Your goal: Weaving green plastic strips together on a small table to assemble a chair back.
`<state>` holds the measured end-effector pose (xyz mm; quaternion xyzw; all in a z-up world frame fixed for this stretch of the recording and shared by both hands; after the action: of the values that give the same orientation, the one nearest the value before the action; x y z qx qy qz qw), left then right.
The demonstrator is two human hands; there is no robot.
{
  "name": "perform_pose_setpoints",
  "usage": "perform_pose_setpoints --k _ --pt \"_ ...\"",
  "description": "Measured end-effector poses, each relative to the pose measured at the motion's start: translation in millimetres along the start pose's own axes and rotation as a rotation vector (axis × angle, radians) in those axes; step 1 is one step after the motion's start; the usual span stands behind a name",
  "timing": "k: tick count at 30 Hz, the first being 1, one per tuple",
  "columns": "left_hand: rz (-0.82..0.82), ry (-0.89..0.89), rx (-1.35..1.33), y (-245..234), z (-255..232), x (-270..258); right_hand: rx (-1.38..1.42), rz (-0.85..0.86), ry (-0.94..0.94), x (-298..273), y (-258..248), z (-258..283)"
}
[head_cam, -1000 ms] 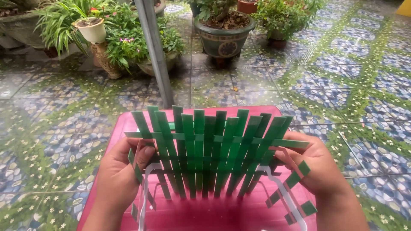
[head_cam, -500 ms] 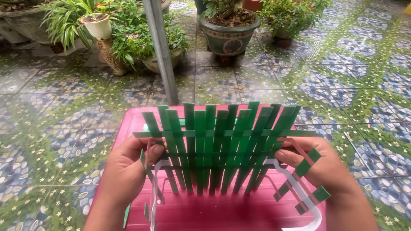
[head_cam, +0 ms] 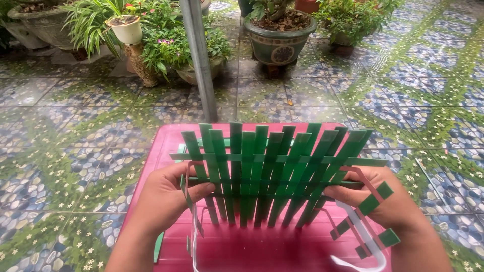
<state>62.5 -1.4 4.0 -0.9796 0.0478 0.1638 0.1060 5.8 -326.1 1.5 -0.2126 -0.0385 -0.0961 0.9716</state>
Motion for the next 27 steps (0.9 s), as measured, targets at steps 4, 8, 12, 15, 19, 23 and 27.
perform_pose_setpoints --k 4,8,12,15,19,23,27 --pt "0.003 -0.027 0.047 -1.3 -0.8 -1.2 -0.052 -0.016 0.015 0.6 -0.7 -1.0" --pt "0.037 -0.009 0.021 -2.5 -2.6 -3.0 -0.046 -0.047 0.043 -1.4 -1.7 0.3" --pt "0.020 -0.040 0.008 -2.1 -4.0 -5.4 -0.088 -0.051 0.065 -1.7 -2.9 0.9" --pt "0.057 0.035 0.023 -2.2 -4.7 -3.2 -0.046 -0.089 0.122 -5.2 0.1 10.0" --pt "0.045 -0.008 0.054 0.2 -5.4 -4.4 -0.065 -0.050 -0.006 0.8 -5.3 -5.4" --pt "0.040 -0.042 0.047 1.5 -4.5 -5.4 -0.035 -0.047 0.041 -2.4 -2.8 7.5" --pt "0.038 -0.078 -0.021 1.8 -8.0 -9.7 0.079 -0.096 0.020 -0.3 -8.8 -2.1"
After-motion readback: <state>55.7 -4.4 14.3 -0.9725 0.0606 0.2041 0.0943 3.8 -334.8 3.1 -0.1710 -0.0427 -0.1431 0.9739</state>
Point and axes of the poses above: each hand's wrist, its own x-axis towards the middle knuckle, its own y-axis out of the palm, z = x × y, the point moved 7 cm from there along x, towards the middle knuckle, and after that the axes turned 14 degrees about -y, right-handed, at the moved point
